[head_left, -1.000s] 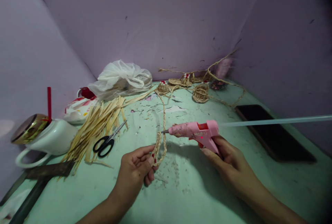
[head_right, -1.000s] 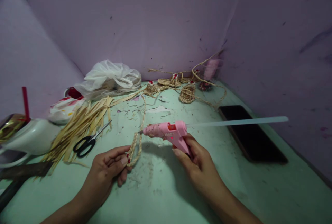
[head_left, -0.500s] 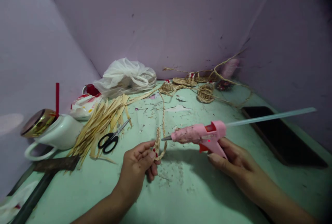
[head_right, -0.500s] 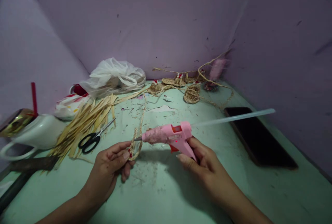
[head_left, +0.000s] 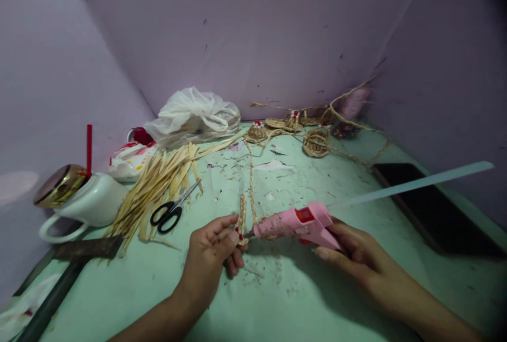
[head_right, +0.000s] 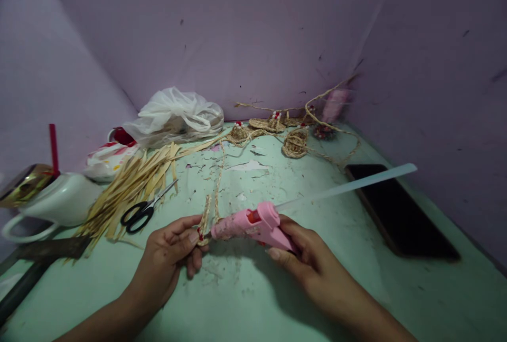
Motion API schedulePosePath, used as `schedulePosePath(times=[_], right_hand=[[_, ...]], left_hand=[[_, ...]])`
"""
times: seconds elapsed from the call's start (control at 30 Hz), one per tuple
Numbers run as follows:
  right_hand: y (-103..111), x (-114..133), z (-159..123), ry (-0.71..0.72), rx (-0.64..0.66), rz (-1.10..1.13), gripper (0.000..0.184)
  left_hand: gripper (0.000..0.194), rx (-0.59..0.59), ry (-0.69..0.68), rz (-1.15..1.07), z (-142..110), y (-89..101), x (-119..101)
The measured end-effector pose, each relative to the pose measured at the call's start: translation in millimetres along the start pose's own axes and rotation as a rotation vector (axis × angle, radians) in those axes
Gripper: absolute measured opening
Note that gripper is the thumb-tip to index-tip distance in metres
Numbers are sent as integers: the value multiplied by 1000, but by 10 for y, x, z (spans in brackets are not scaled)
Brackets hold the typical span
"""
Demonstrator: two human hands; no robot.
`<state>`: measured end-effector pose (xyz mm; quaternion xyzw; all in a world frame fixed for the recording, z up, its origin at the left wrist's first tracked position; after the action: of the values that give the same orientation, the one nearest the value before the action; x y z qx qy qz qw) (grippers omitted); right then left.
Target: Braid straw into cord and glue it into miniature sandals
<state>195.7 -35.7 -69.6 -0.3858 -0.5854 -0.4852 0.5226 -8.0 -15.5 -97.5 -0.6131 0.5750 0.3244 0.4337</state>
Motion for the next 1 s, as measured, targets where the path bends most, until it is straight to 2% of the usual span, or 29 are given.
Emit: schedulePosePath(times=[0.3,0.5,0.73,0.8,0.9,1.0], right_hand=[[-7,43,-9,17,18,-47,28],[-12,10,-10,6,19,-95,30],[59,20,-5,19,-23,-84,26],[122,13,9,24,-74,-45,25],[300,-23,38,23,-236,48,26],[453,-134,91,-85,-379,138,28]], left_hand=[[51,1,-2,9,3,-4,6],[46,9,-17,8,4,-9,3],[47,2,2,33,3,-5,9],[46,3,9,45,3,-1,15],[45,2,24,55,-4,2,26],[43,-13,46,67,-22,12,38]])
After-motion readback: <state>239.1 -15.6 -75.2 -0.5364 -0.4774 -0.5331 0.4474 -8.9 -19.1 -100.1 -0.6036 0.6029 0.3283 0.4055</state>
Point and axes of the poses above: each hand's wrist, its own z-axis towards the middle knuckle, its own y-axis out of the back of the hand, x = y × z, the point moved 9 cm from there along z, towards the middle knuckle, and after that the axes turned 7 degrees about y, right-handed, at the moved point
